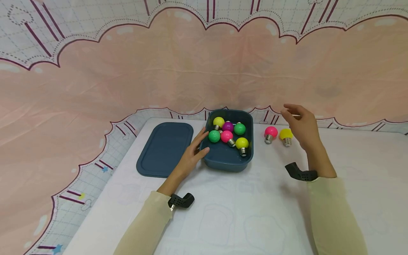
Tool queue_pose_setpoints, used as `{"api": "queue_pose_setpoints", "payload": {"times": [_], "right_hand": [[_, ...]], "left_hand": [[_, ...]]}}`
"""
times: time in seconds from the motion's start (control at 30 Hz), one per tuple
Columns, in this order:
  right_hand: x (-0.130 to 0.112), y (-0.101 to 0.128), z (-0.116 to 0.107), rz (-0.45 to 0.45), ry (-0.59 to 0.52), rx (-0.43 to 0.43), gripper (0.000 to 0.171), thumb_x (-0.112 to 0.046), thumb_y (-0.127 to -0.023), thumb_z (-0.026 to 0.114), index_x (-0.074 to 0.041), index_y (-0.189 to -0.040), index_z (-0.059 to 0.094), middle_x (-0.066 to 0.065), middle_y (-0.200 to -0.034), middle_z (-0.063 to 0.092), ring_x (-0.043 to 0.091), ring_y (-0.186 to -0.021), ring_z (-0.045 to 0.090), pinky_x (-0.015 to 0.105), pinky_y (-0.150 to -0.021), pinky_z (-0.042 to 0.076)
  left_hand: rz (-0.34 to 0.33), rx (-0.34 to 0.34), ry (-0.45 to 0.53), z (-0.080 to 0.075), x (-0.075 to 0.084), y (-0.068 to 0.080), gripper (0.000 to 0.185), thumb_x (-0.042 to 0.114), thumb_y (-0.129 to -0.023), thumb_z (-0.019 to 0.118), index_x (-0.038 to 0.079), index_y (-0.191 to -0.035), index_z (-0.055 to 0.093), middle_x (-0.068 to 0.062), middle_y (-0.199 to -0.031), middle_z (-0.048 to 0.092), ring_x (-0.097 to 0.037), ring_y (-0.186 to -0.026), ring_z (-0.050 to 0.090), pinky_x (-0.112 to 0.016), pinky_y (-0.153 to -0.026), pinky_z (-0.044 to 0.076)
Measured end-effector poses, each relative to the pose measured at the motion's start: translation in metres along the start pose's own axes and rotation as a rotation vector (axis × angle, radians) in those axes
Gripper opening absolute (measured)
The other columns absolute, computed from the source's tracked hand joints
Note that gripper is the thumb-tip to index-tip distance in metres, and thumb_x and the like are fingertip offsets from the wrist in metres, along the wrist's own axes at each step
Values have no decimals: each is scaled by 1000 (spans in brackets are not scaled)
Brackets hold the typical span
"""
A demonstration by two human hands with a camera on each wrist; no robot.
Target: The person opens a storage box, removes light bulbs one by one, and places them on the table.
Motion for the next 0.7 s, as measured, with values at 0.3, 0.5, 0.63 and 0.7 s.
{"api": "queue_pose_setpoints", "payload": {"times": [0.3,0.5,0.63,0.7], "right_hand": [[-35,13,33,-169,9,-124,52,-46,-96,52,-16,-138,51,10,-130,53,29,-112,50,41,-85,47],[-48,20,57,-240,45,-195,46,-39,-97,54,-14,-136,53,10,-127,56,29,-109,52,45,-82,50],[-53,24,69,-287,91,-224,47,-37,-97,55,-12,-136,52,13,-128,56,30,-108,54,47,-81,52],[-55,27,75,-312,110,-237,46,-36,-97,55,-12,-136,52,13,-127,56,29,-106,55,45,-80,52]], "left_hand": [[-4,4,3,-1,1,1,53,3,-98,49,-2,-148,30,-16,-158,12,-30,-144,10,-52,-111,20],[2,-1,5,-1,1,1,53,2,-98,48,-3,-147,29,-18,-158,12,-31,-144,10,-51,-111,19],[4,-1,11,-1,1,0,53,2,-98,48,-3,-148,29,-18,-158,11,-30,-144,10,-51,-111,19],[5,1,13,-1,1,1,54,2,-98,49,-3,-147,30,-18,-158,11,-30,-144,10,-51,-111,20]]}}
Point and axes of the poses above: each hand's wrist, its own y-axis away from the middle knuckle, its own z-axis out of the palm, x = y × z, the point moved 5 cm from there along -y, towards the middle knuckle
